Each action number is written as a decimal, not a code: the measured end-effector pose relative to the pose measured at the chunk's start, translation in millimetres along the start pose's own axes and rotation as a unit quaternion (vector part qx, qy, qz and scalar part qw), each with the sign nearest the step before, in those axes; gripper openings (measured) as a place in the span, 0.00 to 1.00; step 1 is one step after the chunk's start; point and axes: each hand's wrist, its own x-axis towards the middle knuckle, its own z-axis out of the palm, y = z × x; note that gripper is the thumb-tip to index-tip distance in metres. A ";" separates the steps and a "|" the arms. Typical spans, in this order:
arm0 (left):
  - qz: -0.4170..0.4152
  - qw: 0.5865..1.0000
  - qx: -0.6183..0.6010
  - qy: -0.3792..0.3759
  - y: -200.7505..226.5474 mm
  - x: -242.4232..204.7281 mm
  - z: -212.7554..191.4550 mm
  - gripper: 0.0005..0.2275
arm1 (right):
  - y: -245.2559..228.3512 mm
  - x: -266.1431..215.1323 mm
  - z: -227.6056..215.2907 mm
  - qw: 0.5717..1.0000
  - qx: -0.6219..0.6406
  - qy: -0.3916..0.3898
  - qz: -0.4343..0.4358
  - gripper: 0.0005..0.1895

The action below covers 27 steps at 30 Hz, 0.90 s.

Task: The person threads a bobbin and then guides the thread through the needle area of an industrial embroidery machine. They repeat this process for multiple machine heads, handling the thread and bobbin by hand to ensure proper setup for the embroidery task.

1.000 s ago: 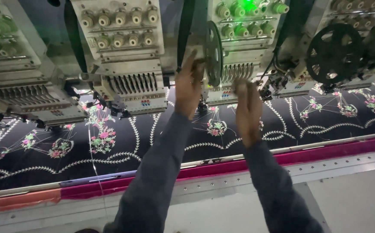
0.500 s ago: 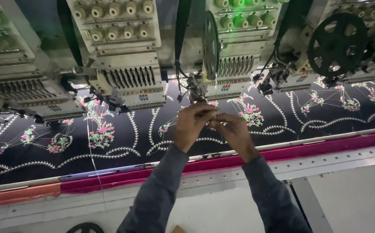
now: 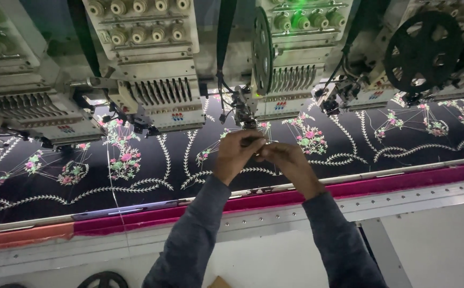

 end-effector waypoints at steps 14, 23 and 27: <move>-0.065 0.984 0.168 0.004 -41.4 -10.2 -3.4 0.08 | 90.2 41.3 14.0 0.995 -0.090 -0.019 0.039 0.11; -0.106 0.972 0.206 0.030 -100.8 -6.7 -10.2 0.05 | 131.8 81.2 6.5 0.988 -0.115 -0.065 0.086 0.12; -0.130 0.972 0.186 0.055 -115.1 -4.7 -13.2 0.05 | 184.7 156.6 7.2 0.949 -0.308 0.053 0.046 0.16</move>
